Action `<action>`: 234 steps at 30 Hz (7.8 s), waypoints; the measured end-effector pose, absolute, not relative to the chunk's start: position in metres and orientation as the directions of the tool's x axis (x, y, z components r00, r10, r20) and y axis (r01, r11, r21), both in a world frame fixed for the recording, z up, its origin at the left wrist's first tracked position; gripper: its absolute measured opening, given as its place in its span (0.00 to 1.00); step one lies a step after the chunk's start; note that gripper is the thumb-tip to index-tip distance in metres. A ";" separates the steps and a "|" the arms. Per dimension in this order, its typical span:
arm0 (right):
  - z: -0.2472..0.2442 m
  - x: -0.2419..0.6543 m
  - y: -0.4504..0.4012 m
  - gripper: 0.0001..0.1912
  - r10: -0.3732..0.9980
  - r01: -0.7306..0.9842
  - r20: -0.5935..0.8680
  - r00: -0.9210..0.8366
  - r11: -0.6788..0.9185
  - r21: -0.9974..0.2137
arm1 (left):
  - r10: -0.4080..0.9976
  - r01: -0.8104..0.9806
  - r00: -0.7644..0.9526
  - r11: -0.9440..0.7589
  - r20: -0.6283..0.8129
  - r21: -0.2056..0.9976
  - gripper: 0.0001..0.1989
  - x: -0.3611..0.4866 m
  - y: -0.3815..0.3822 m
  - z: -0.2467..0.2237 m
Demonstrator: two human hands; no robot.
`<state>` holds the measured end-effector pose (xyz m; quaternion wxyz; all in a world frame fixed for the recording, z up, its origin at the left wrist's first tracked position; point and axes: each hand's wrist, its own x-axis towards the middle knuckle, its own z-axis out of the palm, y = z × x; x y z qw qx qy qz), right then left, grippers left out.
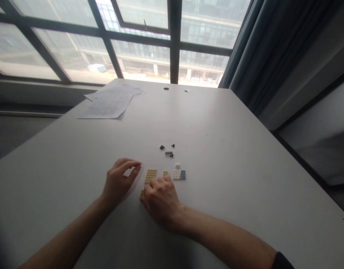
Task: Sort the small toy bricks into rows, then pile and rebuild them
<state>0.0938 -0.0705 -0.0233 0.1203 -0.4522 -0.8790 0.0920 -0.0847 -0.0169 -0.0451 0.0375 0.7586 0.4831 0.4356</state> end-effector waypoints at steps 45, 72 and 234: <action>-0.010 0.117 0.038 0.19 0.977 0.964 0.106 -0.186 0.202 -0.175 | 0.923 0.711 0.138 -0.344 0.358 0.613 0.10 -0.062 0.034 -0.037; -0.034 0.229 -0.040 0.16 0.952 0.714 0.130 -0.277 0.294 -0.635 | 0.913 0.661 0.049 -0.334 0.406 0.672 0.11 -0.086 0.018 -0.048; -0.033 0.237 -0.056 0.04 0.903 0.673 0.188 -0.386 0.415 -0.613 | 0.824 0.763 0.512 -0.566 0.241 0.313 0.07 -0.013 0.010 -0.022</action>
